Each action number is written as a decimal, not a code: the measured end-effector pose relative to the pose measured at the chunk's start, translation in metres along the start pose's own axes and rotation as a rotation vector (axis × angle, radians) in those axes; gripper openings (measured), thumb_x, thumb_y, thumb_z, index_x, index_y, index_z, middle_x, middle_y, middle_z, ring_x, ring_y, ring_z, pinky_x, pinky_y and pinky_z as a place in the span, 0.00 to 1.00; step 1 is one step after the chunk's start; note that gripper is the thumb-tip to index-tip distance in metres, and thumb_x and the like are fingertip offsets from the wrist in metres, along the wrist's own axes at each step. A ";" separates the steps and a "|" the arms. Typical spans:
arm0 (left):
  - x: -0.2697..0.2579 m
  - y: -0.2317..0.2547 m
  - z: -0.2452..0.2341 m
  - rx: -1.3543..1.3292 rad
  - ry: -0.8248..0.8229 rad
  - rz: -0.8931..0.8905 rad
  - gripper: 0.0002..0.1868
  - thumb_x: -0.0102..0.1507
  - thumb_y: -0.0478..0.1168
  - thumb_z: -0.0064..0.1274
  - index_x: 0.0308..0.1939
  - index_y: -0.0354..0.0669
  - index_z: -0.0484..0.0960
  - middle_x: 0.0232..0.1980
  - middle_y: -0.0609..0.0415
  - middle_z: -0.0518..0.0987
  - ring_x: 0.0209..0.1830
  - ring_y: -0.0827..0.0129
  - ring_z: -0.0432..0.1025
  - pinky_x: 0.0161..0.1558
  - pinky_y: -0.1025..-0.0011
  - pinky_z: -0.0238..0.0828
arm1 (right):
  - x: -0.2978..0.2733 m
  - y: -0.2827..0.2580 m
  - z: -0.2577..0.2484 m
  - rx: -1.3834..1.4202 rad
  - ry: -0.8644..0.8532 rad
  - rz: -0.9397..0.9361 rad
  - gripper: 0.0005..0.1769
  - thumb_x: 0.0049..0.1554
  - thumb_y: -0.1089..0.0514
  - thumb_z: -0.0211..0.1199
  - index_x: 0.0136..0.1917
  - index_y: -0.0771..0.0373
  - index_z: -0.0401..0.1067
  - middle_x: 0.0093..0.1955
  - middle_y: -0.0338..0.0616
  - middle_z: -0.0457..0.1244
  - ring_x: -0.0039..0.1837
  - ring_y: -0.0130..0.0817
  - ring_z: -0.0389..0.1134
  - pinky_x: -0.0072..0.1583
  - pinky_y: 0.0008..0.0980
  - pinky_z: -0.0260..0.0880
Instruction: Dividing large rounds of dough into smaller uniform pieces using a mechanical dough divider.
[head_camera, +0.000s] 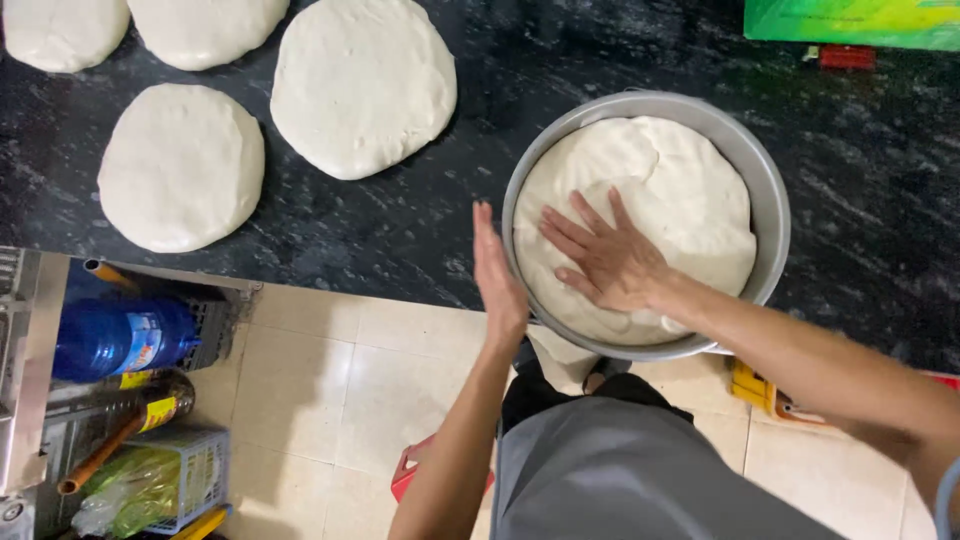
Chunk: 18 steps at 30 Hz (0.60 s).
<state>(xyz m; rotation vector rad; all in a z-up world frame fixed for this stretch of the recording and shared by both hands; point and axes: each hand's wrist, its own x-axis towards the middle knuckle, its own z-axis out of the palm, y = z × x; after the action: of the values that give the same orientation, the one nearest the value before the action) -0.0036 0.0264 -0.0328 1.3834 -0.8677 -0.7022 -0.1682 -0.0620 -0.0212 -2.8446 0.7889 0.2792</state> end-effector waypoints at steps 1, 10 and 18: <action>-0.006 0.001 0.004 -0.006 -0.004 0.003 0.36 0.76 0.55 0.24 0.81 0.32 0.51 0.83 0.39 0.57 0.84 0.52 0.52 0.80 0.60 0.44 | 0.001 0.003 0.001 -0.005 0.000 0.006 0.40 0.64 0.33 0.26 0.83 0.50 0.35 0.87 0.34 0.29 0.85 0.46 0.21 0.77 0.63 0.16; -0.062 0.021 0.030 -0.025 0.084 -0.370 0.39 0.73 0.55 0.29 0.81 0.38 0.41 0.85 0.43 0.44 0.84 0.55 0.42 0.78 0.61 0.37 | -0.015 0.152 -0.025 0.159 0.389 0.356 0.45 0.60 0.35 0.54 0.82 0.56 0.49 0.82 0.51 0.53 0.75 0.53 0.61 0.76 0.59 0.49; -0.003 -0.024 0.029 0.234 0.049 -0.093 0.35 0.76 0.54 0.24 0.79 0.32 0.55 0.79 0.36 0.61 0.80 0.49 0.56 0.77 0.61 0.49 | -0.067 0.169 -0.004 0.504 0.362 0.763 0.32 0.65 0.48 0.57 0.81 0.50 0.61 0.63 0.57 0.68 0.61 0.56 0.70 0.63 0.50 0.69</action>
<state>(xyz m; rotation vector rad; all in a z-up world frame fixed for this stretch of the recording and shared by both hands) -0.0280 0.0115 -0.0571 1.6520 -0.8720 -0.6495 -0.3123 -0.1727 -0.0228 -2.0386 1.7115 -0.3172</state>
